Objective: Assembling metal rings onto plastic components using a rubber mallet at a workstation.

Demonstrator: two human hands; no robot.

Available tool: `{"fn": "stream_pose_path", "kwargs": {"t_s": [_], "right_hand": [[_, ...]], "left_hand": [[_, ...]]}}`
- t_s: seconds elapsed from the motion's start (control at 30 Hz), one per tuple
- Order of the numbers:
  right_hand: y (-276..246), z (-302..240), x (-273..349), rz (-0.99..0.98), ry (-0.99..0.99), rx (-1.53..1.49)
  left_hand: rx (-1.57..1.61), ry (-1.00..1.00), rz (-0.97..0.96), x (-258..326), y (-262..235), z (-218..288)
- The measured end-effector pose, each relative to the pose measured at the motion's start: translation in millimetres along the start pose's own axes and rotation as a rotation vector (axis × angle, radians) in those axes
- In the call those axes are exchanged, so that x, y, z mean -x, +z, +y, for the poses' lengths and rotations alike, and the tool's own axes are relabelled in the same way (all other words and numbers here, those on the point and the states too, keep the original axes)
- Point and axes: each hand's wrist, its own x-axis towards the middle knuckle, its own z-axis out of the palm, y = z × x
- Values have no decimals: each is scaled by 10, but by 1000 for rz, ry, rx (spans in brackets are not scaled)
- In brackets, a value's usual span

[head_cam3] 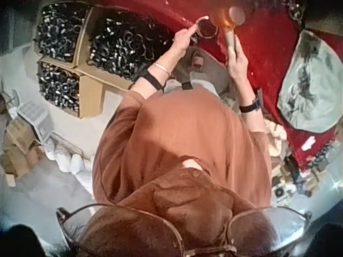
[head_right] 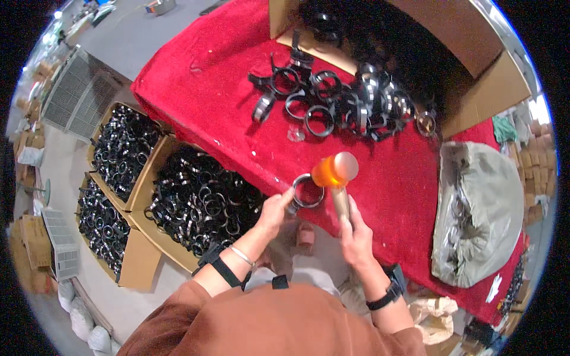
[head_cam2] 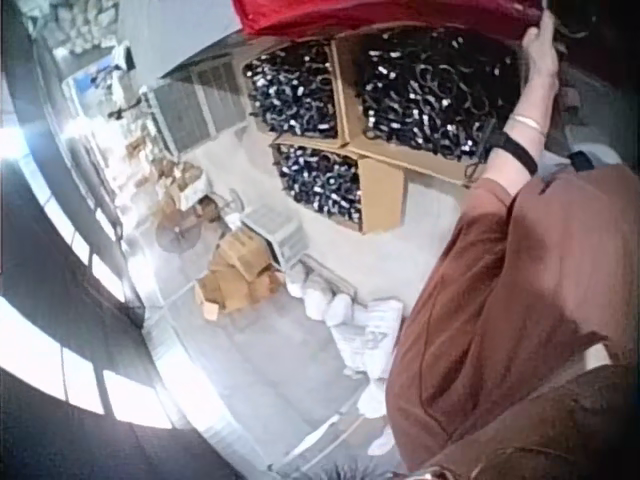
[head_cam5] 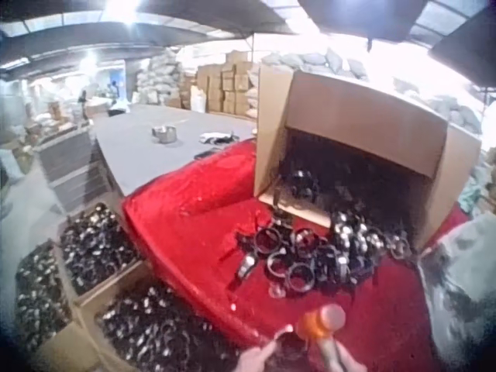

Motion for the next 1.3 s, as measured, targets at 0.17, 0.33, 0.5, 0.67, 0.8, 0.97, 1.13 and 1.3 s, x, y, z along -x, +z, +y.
{"fn": "stream_pose_path", "kwargs": {"t_s": [0.17, 0.33, 0.5, 0.67, 0.8, 0.97, 1.13, 1.3], "right_hand": [[-178, 162, 41, 47, 153, -118], [-414, 413, 116, 122, 262, -266], [-404, 690, 90, 123, 257, -323], [-364, 641, 74, 79, 249, -275], [-373, 659, 110, 120, 230, -299], [-429, 506, 121, 149, 355, -411], [-381, -175, -126, 88, 111, -327], [-248, -676, -351, -275, 187, -456]], "left_hand": [[5, 20, 104, 410, -387, 248], [-849, 218, 471, 658, -2002, 249], [-1186, 965, 576, 403, -1448, 1205], [-1431, 1010, 495, -321, -756, 1917], [-1284, 898, 287, -623, -378, 1968], [-1243, 870, 229, -288, -285, 1885], [-1346, 671, -432, 724, 28, 1892], [-973, 315, -832, 944, 263, 1734]]}}
